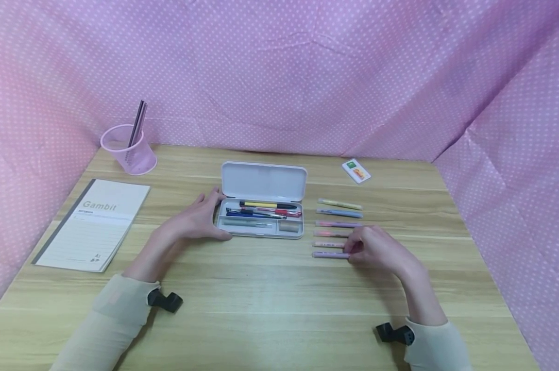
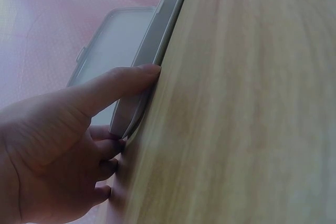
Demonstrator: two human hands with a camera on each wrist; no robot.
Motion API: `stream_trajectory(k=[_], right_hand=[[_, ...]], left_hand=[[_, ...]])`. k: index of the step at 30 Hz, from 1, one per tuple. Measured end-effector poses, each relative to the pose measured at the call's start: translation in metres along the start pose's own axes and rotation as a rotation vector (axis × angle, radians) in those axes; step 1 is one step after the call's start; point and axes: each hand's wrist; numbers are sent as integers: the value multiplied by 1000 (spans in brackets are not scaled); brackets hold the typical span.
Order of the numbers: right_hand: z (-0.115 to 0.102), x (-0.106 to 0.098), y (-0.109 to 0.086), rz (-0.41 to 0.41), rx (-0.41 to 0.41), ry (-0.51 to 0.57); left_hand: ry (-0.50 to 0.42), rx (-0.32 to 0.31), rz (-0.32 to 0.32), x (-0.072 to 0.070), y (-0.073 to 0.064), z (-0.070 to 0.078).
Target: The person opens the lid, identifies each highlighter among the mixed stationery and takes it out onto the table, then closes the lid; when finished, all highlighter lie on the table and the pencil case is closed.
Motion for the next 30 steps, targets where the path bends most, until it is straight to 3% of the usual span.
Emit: stream_trajectory(k=[30], right_hand=[[-2,0,1,20,-13,-50]], left_hand=[[5,5,0,-1,-1,2]])
Point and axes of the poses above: each hand's wrist, its own y-axis towards the middle knuckle, its own x-axis out of the palm, z = x × y, and after that the axes turned 5 degrees about -x, right-handed
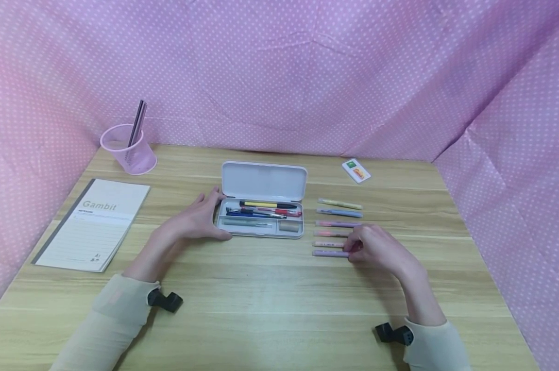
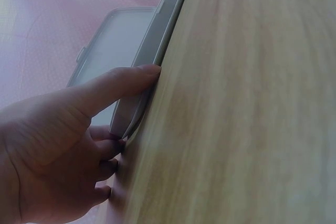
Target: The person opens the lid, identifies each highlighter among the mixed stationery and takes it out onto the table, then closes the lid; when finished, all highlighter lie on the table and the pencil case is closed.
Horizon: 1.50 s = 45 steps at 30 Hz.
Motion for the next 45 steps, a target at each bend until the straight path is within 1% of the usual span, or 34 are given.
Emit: stream_trajectory(k=[9,17,22,25,28,32,34,36,40,43,45], right_hand=[[-2,-2,-1,21,60,16],[-3,-3,-3,79,80,53],[-5,-3,-1,109,84,48],[-5,-2,0,146,91,27],[-6,2,4,216,71,-2],[-9,9,12,313,10,-35],[-13,11,19,335,-17,-35],[-19,13,27,341,-33,-11],[-37,16,49,317,-43,77],[-54,19,68,308,-71,93],[-66,23,81,310,-106,90]], left_hand=[[23,-5,1,0,0,1],[24,-7,3,0,-1,1],[20,-8,3,-1,-2,1],[16,-10,0,-1,-2,0],[14,-12,-1,-1,-2,0],[19,-13,-6,0,0,0],[17,-13,-10,0,0,0],[17,-10,-9,1,1,0],[16,-6,-1,0,2,0],[11,-15,1,1,1,-1],[7,-22,-2,2,0,-2]])
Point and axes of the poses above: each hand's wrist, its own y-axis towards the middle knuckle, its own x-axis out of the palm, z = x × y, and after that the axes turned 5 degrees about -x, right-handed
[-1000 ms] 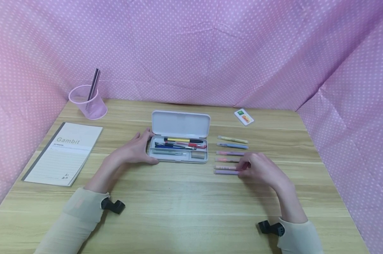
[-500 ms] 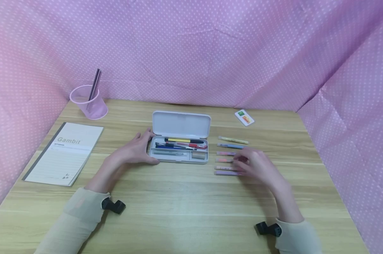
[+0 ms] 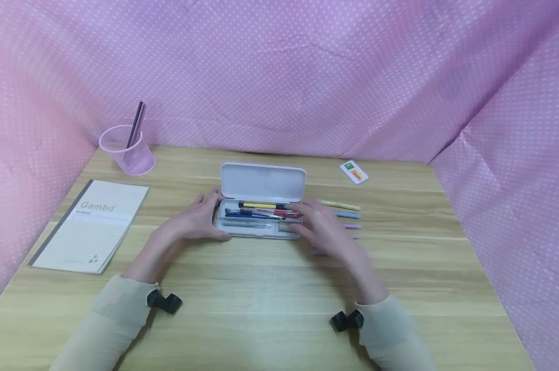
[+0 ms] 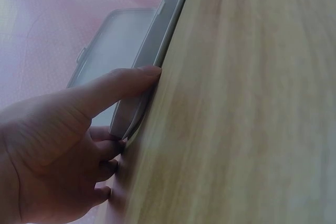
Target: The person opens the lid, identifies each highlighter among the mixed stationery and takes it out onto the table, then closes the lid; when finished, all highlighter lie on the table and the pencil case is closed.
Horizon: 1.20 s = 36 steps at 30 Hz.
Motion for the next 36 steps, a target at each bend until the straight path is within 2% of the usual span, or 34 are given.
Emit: stream_trajectory(k=[7,13,29,36], right_hand=[[-31,22,36,-72,-71,7],[-46,34,53,-128,-113,-21],[-49,37,48,-219,-98,-121],[-50,36,48,-223,-124,-150]], left_hand=[[2,6,-8,-1,-1,0],[11,14,-3,-2,-1,1],[16,1,-9,-1,-1,-1],[9,4,-11,-1,-2,2]])
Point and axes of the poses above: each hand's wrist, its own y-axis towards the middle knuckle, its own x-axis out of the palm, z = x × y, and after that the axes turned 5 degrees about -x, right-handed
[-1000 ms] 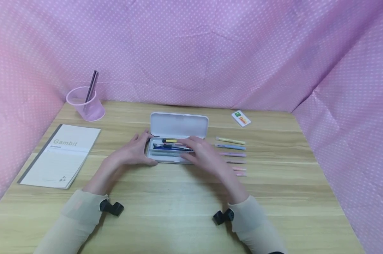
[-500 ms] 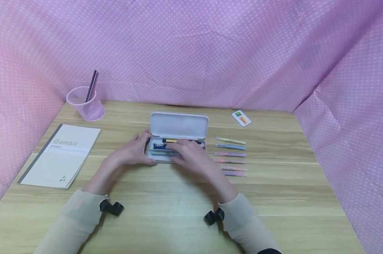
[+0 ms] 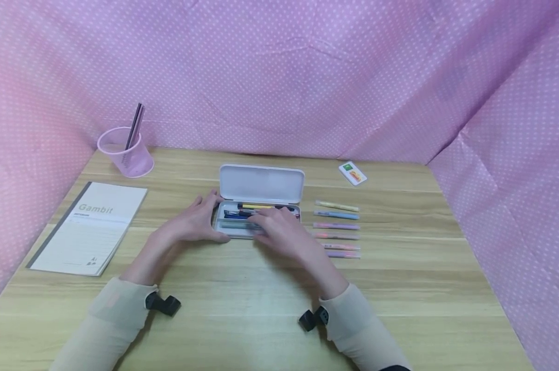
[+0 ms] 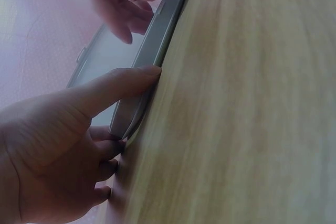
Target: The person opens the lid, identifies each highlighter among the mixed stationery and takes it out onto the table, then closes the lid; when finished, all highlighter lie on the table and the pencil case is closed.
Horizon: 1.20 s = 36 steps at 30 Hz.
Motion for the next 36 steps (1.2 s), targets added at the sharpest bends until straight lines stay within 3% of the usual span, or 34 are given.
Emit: stream_trajectory(k=[21,36], right_hand=[[0,6,2,-10,7,-54],[1,8,2,-28,19,-32]], left_hand=[[7,4,2,0,1,0],[6,-3,-2,0,1,1]])
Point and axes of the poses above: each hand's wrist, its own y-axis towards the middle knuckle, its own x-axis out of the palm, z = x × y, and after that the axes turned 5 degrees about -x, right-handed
